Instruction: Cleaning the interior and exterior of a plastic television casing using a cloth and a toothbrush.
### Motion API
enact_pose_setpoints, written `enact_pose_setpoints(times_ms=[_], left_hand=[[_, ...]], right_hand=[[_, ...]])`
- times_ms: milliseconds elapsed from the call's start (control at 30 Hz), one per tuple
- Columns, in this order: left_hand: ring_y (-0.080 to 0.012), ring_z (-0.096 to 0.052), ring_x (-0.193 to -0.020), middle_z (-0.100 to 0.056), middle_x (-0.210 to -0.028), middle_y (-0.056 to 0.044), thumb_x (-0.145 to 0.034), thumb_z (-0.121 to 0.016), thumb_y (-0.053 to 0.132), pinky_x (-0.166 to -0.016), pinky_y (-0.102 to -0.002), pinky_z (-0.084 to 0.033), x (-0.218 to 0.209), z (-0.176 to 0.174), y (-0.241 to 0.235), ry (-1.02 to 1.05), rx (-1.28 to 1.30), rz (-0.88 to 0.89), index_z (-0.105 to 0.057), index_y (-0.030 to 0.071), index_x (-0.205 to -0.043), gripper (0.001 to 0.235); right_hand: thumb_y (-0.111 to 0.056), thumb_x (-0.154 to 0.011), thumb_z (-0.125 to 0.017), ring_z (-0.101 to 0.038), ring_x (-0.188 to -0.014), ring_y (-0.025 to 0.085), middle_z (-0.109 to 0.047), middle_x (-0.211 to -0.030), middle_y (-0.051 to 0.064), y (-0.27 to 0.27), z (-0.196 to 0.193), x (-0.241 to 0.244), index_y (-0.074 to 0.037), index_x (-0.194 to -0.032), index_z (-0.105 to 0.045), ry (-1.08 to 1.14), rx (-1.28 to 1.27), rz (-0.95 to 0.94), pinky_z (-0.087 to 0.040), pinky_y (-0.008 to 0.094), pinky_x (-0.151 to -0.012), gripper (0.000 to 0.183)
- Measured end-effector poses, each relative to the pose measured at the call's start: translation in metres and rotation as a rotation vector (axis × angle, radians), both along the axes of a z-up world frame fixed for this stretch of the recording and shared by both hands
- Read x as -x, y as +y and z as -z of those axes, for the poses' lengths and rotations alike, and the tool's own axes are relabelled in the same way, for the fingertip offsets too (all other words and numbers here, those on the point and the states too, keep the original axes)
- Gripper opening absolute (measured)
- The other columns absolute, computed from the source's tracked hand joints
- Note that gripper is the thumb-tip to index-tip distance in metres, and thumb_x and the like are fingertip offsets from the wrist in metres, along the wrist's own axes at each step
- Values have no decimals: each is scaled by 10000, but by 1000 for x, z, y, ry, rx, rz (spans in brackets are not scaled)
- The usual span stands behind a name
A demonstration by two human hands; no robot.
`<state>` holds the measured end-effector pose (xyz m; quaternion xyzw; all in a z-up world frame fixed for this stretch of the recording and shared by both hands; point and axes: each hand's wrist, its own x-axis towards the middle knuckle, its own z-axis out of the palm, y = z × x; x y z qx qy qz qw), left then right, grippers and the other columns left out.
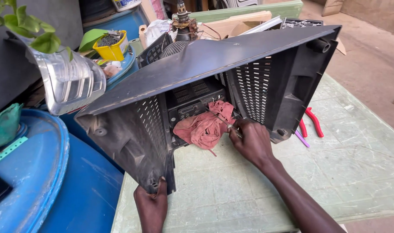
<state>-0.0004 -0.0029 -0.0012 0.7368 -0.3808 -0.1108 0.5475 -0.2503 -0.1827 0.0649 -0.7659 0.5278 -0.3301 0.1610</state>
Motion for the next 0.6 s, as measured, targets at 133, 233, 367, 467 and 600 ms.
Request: enact_pose_setpoints(times_ms=[133, 233, 367, 467, 600], left_hand=[[-186, -658, -464, -706, -577, -169, -859, -726, 66, -490, -361, -485, -1, 2, -1, -7, -23, -37, -683, -83, -746, 192], [-167, -674, -536, -726, -617, -154, -851, -719, 60, -521, -357, -506, 0, 2, -2, -33, 110, 14, -685, -67, -784, 147], [-214, -696, -505, -708, -585, -186, -849, -722, 48, -546, -387, -511, -2, 1, -4, -23, -64, -36, -679, -69, -739, 166], [-224, -700, -498, -705, -581, -189, -844, -721, 39, -544, -391, -511, -3, 2, -4, -28, -46, -33, -676, -77, -720, 175], [-273, -667, -470, -684, -560, -223, -877, -718, 59, -533, -425, -501, 0, -5, -3, 24, -159, -43, -673, -66, -768, 171]], right_hand=[[-202, -905, -647, -567, -457, 220, -682, -573, 172, 8, 1, -4, -25, -972, -773, 44, 34, -23, -523, 449, -588, 227], [-209, -901, -654, -607, -482, 240, -681, -605, 179, 0, 12, -11, -16, -932, -769, 117, 29, -23, -538, 455, -634, 227], [-176, -926, -599, -580, -459, 263, -647, -571, 171, -23, 30, -26, -6, -883, -726, 137, 84, -32, -535, 470, -597, 216], [-148, -938, -560, -554, -439, 252, -626, -548, 160, -30, 20, -33, -8, -863, -703, 86, 109, -44, -530, 452, -568, 214], [-139, -966, -525, -507, -421, 212, -594, -549, 127, -38, 46, -38, -20, -822, -684, 63, 105, -74, -502, 442, -505, 245]])
